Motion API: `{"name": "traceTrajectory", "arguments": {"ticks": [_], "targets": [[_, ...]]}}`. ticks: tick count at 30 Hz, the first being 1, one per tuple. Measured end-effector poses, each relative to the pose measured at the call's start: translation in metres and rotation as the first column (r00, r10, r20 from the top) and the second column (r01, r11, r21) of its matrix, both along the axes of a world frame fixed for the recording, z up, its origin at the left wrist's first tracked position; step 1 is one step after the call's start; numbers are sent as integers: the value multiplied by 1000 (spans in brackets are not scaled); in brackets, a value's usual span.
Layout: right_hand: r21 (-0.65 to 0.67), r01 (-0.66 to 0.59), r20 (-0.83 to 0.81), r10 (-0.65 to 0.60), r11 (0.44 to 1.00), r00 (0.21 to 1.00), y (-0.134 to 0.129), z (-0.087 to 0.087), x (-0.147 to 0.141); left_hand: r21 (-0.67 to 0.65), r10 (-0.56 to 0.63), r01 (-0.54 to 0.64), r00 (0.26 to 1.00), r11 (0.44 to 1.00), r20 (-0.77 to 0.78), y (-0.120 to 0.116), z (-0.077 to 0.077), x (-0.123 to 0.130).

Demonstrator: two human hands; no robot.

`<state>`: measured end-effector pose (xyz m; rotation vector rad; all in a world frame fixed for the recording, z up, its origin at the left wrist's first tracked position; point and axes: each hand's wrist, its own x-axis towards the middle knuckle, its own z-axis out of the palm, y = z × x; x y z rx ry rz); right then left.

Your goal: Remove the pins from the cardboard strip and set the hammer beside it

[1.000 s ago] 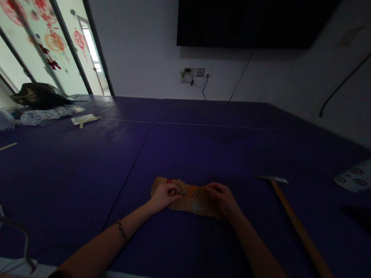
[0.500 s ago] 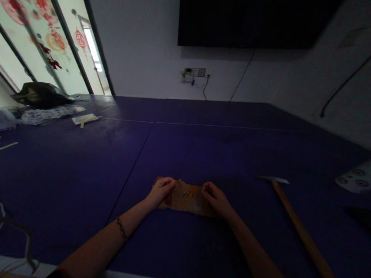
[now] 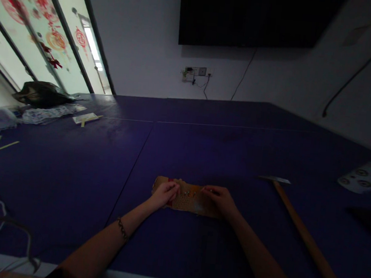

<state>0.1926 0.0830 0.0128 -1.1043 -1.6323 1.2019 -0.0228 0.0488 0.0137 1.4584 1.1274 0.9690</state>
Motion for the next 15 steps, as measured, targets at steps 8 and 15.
{"name": "traceTrajectory", "arguments": {"ticks": [8, 15], "targets": [[-43, 37, -102, -41, 998, 994, 6, -4, 2, 223, 202, -137, 932, 965, -300, 0, -5, 9], [41, 9, 79, -12, 999, 997, -2, 5, -5, 261, 158, -31, 860, 965, -485, -1, -11, 11]]}}
